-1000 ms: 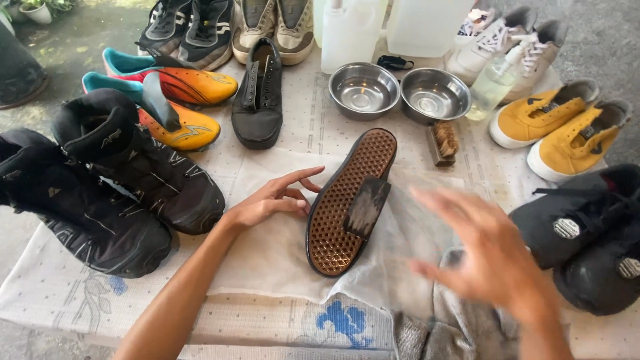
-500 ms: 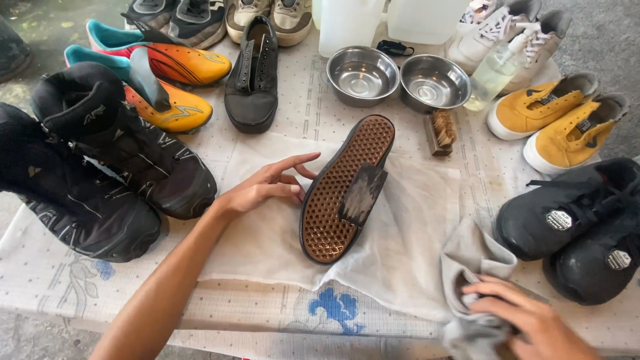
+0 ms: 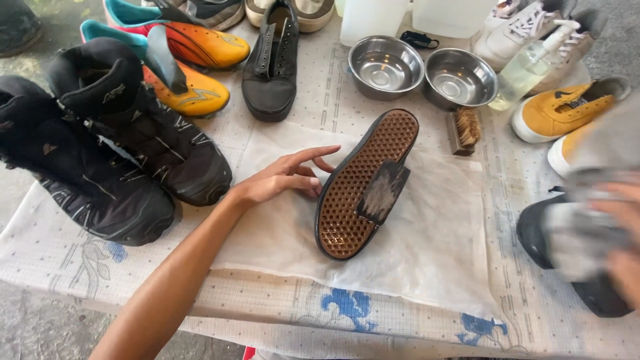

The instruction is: Cleaning the sole and sides of a black sneaker using a brush, a cloth, and a small cleaning tool.

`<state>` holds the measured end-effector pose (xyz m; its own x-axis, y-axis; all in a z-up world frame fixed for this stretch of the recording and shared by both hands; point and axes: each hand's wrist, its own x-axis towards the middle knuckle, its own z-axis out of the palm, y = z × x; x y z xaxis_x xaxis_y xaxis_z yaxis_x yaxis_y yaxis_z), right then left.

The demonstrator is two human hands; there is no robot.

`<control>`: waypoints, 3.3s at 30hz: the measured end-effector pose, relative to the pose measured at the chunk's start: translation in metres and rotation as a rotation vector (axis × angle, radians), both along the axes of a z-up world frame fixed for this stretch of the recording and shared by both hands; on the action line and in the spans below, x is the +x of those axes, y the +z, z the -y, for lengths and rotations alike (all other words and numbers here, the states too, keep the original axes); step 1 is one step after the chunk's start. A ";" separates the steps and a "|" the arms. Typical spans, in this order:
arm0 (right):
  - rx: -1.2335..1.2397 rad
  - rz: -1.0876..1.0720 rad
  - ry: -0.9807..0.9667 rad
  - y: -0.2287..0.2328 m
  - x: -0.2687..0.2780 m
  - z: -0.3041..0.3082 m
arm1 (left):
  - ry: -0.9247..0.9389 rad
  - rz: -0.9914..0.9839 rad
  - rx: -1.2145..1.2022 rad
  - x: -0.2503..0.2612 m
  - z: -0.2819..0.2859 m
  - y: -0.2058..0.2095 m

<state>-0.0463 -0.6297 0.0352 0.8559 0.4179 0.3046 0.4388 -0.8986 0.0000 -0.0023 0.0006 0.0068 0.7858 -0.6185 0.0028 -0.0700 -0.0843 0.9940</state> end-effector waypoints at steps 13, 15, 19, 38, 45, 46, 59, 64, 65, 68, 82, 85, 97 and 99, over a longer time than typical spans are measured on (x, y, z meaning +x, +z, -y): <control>-0.033 -0.341 0.221 0.067 0.002 -0.284 | -0.036 0.124 0.059 0.003 -0.004 -0.003; 0.112 -0.111 0.497 0.054 0.006 -0.304 | -0.033 0.102 0.058 0.004 -0.003 -0.002; 0.056 0.201 0.592 0.026 0.012 -0.323 | -0.035 0.142 0.049 -0.003 -0.005 -0.007; 0.225 0.094 0.719 0.018 0.033 -0.327 | -0.076 -0.046 -0.017 -0.003 0.007 0.003; 0.140 0.010 0.683 0.004 0.022 -0.333 | -0.053 -0.070 0.002 -0.005 0.008 0.002; 0.160 0.024 0.722 0.001 0.022 -0.332 | -0.056 -0.079 -0.023 -0.004 0.009 0.001; 0.299 0.175 0.747 -0.001 0.014 -0.346 | -0.012 -0.151 0.021 -0.009 0.013 0.011; 0.239 0.171 0.927 0.001 0.009 -0.354 | -0.003 -0.114 0.021 -0.008 0.011 0.013; 0.257 0.272 0.938 0.002 0.014 -0.353 | -0.009 -0.142 0.009 -0.010 0.012 0.013; 0.149 0.278 0.483 0.003 0.049 -0.332 | 0.004 -0.165 0.038 -0.009 0.012 0.016; 0.152 0.208 0.537 0.009 0.004 -0.359 | 0.023 -0.159 0.046 -0.007 0.011 0.014; 0.129 0.109 0.584 0.005 -0.011 -0.363 | 0.013 -0.175 0.019 -0.008 0.010 0.015; 0.158 0.128 0.631 0.013 0.000 -0.357 | -0.023 -0.180 -0.008 -0.004 0.009 0.009; 0.129 0.206 0.603 0.008 0.007 -0.351 | -0.037 -0.168 -0.020 -0.006 0.010 0.007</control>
